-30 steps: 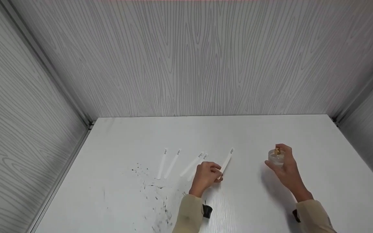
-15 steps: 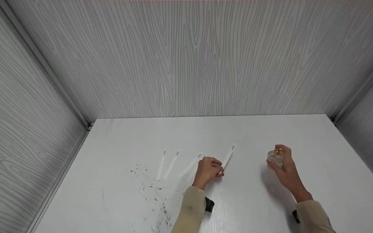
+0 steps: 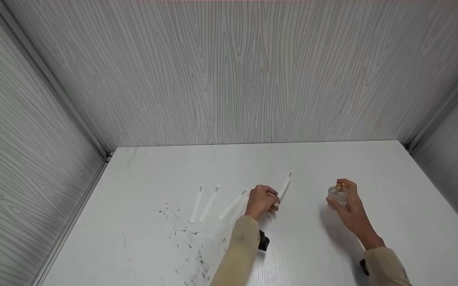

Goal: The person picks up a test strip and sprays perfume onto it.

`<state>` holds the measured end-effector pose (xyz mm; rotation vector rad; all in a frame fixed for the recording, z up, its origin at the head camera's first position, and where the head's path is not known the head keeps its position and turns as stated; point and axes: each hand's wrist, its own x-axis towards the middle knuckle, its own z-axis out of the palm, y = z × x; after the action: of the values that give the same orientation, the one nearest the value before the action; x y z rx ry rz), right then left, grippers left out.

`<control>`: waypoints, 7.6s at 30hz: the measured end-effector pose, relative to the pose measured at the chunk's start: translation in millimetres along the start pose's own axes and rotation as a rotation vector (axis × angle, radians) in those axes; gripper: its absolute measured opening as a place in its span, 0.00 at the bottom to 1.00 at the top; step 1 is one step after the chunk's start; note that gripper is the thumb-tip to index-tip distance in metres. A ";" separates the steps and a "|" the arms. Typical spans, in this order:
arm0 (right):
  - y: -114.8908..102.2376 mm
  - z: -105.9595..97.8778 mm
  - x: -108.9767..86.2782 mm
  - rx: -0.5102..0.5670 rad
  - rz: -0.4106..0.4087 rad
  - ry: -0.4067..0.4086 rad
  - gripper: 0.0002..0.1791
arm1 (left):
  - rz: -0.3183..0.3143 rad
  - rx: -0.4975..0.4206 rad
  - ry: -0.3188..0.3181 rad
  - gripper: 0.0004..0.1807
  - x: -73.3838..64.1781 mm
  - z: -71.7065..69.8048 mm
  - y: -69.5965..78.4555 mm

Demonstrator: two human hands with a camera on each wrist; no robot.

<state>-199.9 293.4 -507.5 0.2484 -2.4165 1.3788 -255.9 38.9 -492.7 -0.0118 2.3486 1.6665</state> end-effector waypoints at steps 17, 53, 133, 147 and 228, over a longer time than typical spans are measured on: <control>-0.8 -3.8 -1.5 0.008 0.017 -0.010 0.31 | 0.022 0.083 -0.038 0.11 29.8 32.3 11.8; 0.0 -5.4 -7.3 0.024 0.032 -0.006 0.31 | -0.072 -0.130 -0.048 0.26 35.7 47.7 16.3; -1.6 4.8 -2.7 -0.070 -0.011 -0.019 0.34 | 0.104 0.243 0.167 0.08 -42.3 -90.4 -54.2; -0.8 6.4 -2.3 -0.070 -0.049 -0.002 0.34 | 0.039 0.331 0.214 0.10 -37.7 -84.7 -52.8; -3.8 10.3 -2.7 -0.065 -0.035 -0.024 0.33 | 0.025 -0.034 0.009 0.03 -39.9 -73.1 -51.0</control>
<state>-198.4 282.6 -510.3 0.2912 -2.4590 1.2870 -224.5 -52.1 -508.8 0.0035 2.3355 1.7214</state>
